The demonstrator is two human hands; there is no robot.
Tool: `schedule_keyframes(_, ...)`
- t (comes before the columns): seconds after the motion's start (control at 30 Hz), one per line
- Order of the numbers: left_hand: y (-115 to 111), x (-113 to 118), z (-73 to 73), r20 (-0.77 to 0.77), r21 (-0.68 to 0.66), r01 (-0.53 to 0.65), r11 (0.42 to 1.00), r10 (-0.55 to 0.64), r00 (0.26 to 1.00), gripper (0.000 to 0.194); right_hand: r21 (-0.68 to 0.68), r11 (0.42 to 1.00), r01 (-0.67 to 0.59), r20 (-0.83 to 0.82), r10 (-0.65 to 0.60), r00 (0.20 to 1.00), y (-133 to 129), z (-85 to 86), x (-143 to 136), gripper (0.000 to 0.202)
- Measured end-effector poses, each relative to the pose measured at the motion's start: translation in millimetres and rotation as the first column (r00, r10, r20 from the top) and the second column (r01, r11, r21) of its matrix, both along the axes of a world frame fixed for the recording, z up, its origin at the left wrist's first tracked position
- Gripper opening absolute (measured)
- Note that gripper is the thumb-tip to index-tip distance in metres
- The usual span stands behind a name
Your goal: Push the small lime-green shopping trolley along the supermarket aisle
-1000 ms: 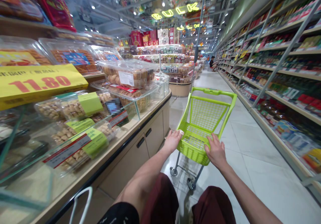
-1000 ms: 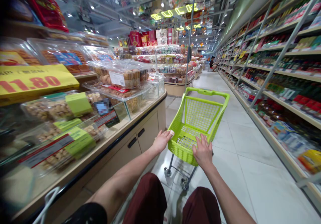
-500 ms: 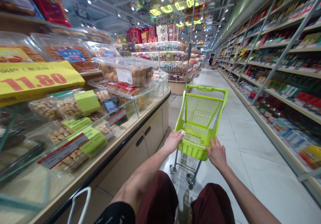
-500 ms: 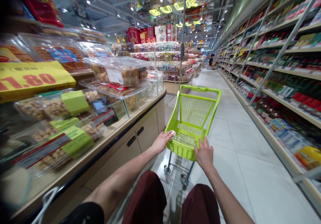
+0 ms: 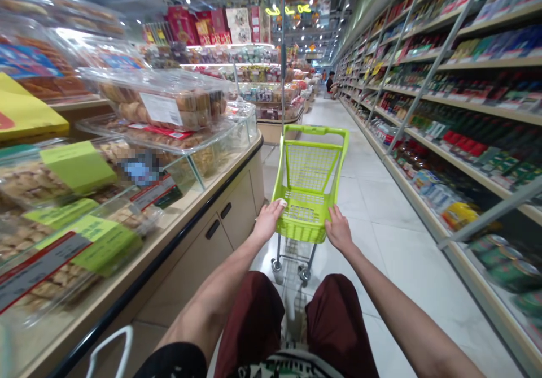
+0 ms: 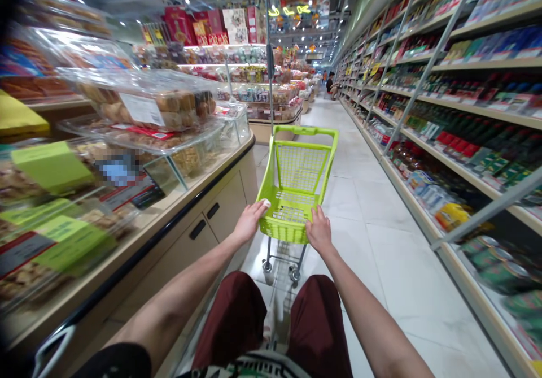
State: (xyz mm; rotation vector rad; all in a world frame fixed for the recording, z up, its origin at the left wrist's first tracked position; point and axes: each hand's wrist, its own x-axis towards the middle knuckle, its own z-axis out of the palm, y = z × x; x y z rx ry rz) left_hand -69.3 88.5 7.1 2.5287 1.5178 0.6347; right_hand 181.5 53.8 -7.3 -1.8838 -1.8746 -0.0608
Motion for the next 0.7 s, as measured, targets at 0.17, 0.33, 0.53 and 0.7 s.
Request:
schedule_keyframes(0.17,-3,13,-2.5,0.054,0.006,0.041,0.999,-0.041,0.998,0.046,0.021,1.000,0.021,-0.013,-0.021,1.000,-1,-0.6,-7,0.047)
schedule_keyframes(0.33,-21,48,-10.6,0.043,-0.021,0.195,0.981,-0.194,0.980,0.045,0.089,0.996,0.001,-0.058,0.004,0.998,-1,-4.7,-6,0.047)
schedule_keyframes(0.53,-3,20,-3.2,0.026,-0.080,-0.007,0.997,0.009,1.000,0.051,0.083,0.996,-0.027,-0.055,0.031,0.998,1,-9.8,-1,0.047)
schedule_keyframes(0.7,-6,25,-4.3,0.183,-0.073,0.018,0.997,-0.004,0.983,0.049,0.128,0.990,-0.051,-0.066,0.060,0.996,4,-12.6,-6,0.048)
